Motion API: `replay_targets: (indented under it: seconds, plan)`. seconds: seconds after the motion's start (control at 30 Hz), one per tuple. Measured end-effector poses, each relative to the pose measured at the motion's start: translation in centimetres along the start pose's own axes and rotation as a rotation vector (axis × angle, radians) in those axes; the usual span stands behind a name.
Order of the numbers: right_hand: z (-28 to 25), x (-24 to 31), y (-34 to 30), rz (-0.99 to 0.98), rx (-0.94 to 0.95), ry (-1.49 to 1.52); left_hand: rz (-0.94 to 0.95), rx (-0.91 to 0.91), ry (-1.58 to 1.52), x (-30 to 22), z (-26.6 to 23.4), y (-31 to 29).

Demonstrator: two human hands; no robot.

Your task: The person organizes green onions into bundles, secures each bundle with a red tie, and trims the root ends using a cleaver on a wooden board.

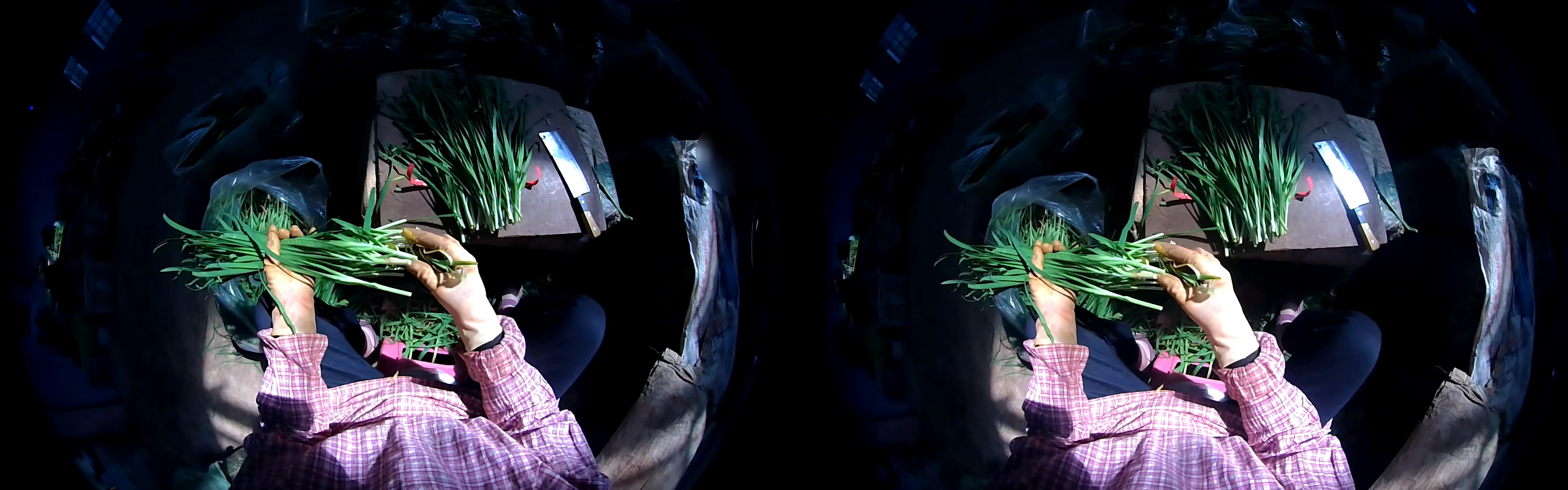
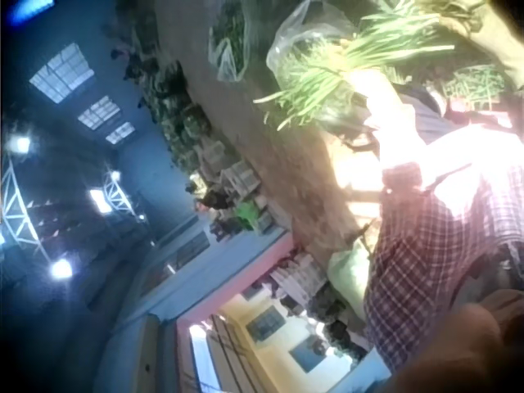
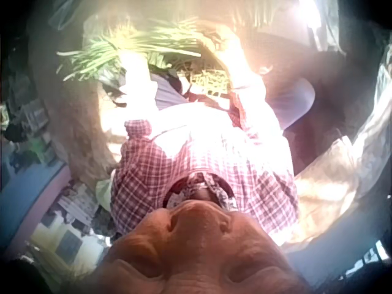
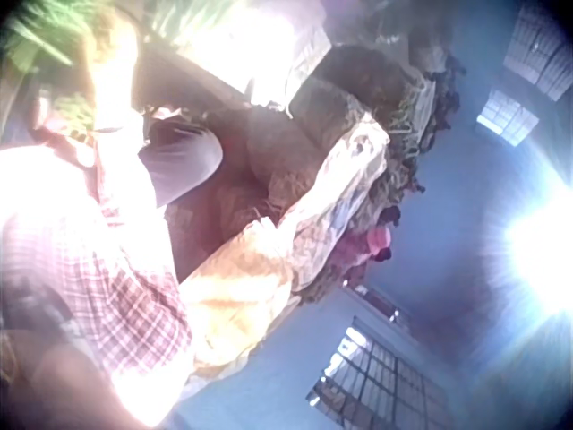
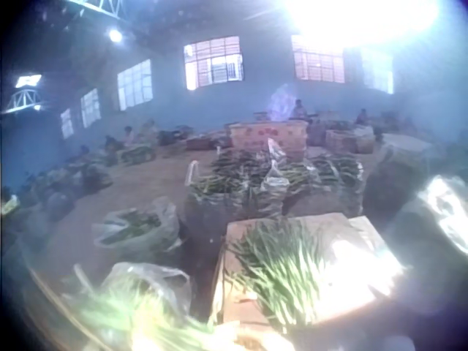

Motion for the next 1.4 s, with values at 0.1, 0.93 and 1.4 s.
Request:
replay_targets:
  seconds: [0.1,0.93,1.4]
  plan:
    - [0.1,0.9,1.5,-0.3,0.216,-0.308,-0.057,0.067,-0.076,0.9,0.5,-0.4]
    - [-0.1,0.9,1.0,0.774,0.039,0.574,0.018,-0.182,-0.047,0.1,-0.4,-0.2]
    - [-1.4,-0.1,0.8,-0.233,0.154,-0.591,0.011,-0.311,-0.178,-1.5,-4.7,3.3]
Point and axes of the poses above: each hand's wrist, its own y-axis towards the middle knuckle, its own z-axis out of the palm, x = y × z, the point moved 3 cm from there along y, towards the middle knuckle, and after that the axes turned 4 degrees about z, right-handed, at the moved point
